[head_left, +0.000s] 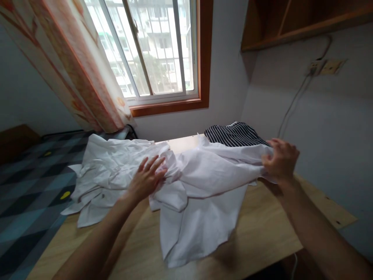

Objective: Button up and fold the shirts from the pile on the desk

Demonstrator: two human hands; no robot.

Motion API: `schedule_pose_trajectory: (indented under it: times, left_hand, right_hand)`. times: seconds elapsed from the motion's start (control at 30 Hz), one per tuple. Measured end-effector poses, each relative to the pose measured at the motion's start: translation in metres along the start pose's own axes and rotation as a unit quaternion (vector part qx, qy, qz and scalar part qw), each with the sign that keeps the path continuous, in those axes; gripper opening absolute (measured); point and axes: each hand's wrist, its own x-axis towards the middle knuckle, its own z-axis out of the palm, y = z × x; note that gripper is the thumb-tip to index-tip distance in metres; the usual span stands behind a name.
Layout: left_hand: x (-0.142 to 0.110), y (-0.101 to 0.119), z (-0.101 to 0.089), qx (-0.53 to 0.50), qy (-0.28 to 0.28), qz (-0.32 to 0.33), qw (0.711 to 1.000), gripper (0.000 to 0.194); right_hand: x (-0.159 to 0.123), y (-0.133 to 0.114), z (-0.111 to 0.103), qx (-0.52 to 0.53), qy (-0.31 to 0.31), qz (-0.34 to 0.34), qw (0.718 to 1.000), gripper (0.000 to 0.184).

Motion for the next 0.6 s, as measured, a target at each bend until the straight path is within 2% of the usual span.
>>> schedule_pose_trajectory:
  times: [0.1, 0.17, 0.27, 0.37, 0.43, 0.5, 0.53, 0.6]
  left_hand:
    - [-0.012, 0.021, 0.008, -0.1, -0.053, 0.041, 0.993, 0.022]
    - [-0.015, 0.035, 0.007, -0.172, -0.083, 0.028, 0.981, 0.022]
    - [-0.017, 0.055, -0.003, -0.253, -0.121, -0.004, 0.96, 0.021]
    - [-0.016, 0.065, -0.012, -0.318, -0.178, -0.02, 0.931, 0.03]
    - [-0.016, 0.064, -0.017, -0.307, -0.214, -0.087, 0.923, 0.046]
    - [-0.016, 0.061, -0.021, -0.231, -0.245, -0.184, 0.924, 0.057]
    - [-0.017, 0.061, -0.023, -0.181, -0.258, -0.224, 0.922, 0.058]
    - [-0.019, 0.065, -0.026, -0.103, -0.28, -0.254, 0.92, 0.051]
  right_hand:
    - [-0.001, -0.051, 0.01, 0.053, -0.05, -0.11, 0.991, 0.043]
    - [-0.001, -0.081, 0.026, 0.073, -0.108, -0.142, 0.981, 0.046]
    - [0.001, -0.113, 0.056, 0.067, -0.193, -0.158, 0.966, 0.061]
    - [0.006, -0.128, 0.077, 0.043, -0.282, -0.147, 0.947, 0.073]
    - [0.007, -0.133, 0.082, 0.025, -0.335, -0.145, 0.931, 0.069]
    - [0.008, -0.134, 0.081, -0.005, -0.38, -0.153, 0.912, 0.059]
    - [0.008, -0.133, 0.08, -0.024, -0.398, -0.159, 0.903, 0.053]
    - [0.007, -0.13, 0.078, -0.053, -0.425, -0.17, 0.887, 0.041]
